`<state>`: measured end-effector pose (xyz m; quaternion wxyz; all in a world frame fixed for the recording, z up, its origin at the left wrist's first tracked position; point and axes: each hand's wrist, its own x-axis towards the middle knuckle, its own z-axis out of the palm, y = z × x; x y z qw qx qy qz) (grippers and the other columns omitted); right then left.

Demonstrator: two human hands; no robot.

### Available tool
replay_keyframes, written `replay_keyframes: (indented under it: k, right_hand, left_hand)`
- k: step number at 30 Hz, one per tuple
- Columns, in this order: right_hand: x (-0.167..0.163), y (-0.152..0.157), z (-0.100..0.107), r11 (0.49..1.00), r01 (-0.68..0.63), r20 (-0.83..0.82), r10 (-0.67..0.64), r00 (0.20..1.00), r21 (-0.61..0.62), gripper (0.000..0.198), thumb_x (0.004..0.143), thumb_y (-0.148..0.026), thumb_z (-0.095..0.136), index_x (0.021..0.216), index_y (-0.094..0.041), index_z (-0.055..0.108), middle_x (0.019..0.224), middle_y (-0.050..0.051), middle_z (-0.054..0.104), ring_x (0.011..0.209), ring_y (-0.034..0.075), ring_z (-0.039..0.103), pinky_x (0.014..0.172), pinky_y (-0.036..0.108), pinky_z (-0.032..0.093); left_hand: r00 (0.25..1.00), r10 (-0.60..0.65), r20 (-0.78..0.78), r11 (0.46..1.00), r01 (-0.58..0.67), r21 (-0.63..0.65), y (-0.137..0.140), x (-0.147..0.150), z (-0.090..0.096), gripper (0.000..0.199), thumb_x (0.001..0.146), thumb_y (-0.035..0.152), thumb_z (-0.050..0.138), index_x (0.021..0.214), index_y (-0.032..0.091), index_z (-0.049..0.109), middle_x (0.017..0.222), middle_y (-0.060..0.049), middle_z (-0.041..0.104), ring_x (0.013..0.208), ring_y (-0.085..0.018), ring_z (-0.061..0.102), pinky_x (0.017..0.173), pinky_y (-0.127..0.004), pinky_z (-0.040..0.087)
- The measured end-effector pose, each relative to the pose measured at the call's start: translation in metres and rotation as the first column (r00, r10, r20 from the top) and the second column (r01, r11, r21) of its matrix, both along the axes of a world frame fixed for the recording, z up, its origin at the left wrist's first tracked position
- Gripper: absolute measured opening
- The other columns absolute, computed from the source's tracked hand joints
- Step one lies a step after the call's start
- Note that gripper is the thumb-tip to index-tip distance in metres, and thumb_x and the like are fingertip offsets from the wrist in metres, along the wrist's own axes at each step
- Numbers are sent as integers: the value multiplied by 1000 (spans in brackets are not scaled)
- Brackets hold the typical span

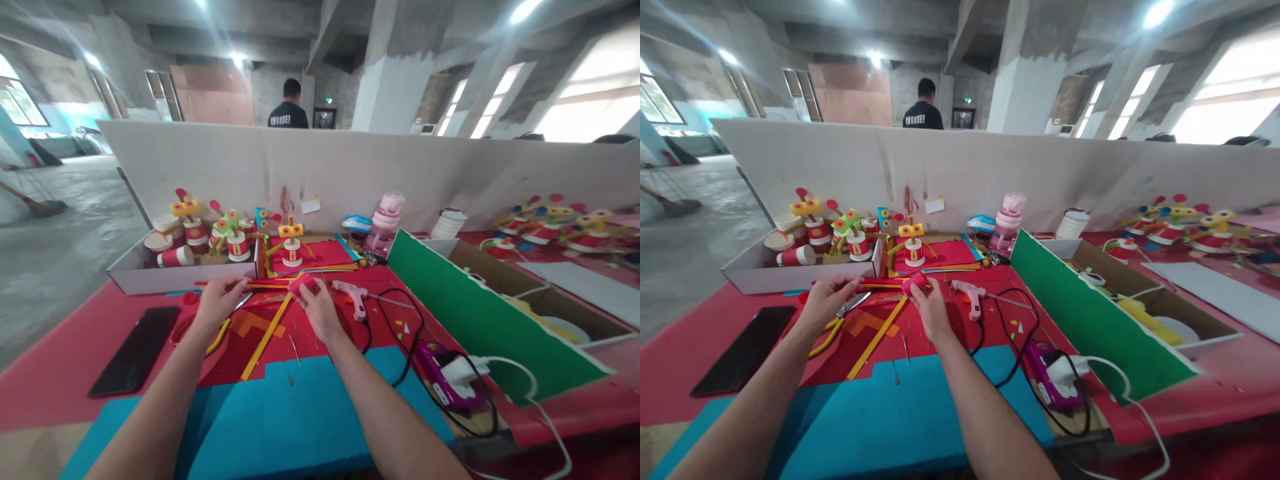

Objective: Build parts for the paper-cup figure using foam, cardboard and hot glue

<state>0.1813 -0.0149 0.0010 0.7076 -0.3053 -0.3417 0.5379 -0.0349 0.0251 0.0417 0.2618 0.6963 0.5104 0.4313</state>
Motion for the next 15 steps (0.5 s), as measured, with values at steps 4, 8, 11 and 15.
replay_keyframes:
  k: [4,8,11,15]
  right_hand:
    - [-7,0,-4,998,-65,29,65,997,4,32,72,-44,71,90,-25,53,91,-1,66,82,15,66,76,31,52]
    - [-8,-2,-4,992,-125,10,125,992,27,32,75,-53,65,83,-24,52,80,-2,63,69,13,64,62,27,50]
    - [-7,-2,-4,989,-147,19,147,989,1,35,71,-53,68,87,-25,54,76,-4,61,60,11,59,57,25,48]
    - [-5,-1,-6,987,-156,-23,155,988,-36,37,66,-50,73,84,-23,55,70,-8,55,54,8,54,60,25,49]
  left_hand:
    - [756,-14,-654,998,49,34,-14,-36,5,20,79,33,53,79,21,68,84,-11,70,80,-25,63,70,-31,43]
    - [549,-39,-835,994,-65,-89,-32,-53,-11,22,80,26,48,94,17,62,91,-17,69,82,-30,65,68,-35,44]
    - [502,2,-865,994,-94,-53,-36,-54,-20,33,77,17,45,109,14,56,96,-20,68,90,-33,64,70,-37,44]
    - [531,-19,-847,984,-140,-110,-39,-55,-14,56,71,17,50,127,17,44,100,-18,68,91,-32,66,67,-34,44]
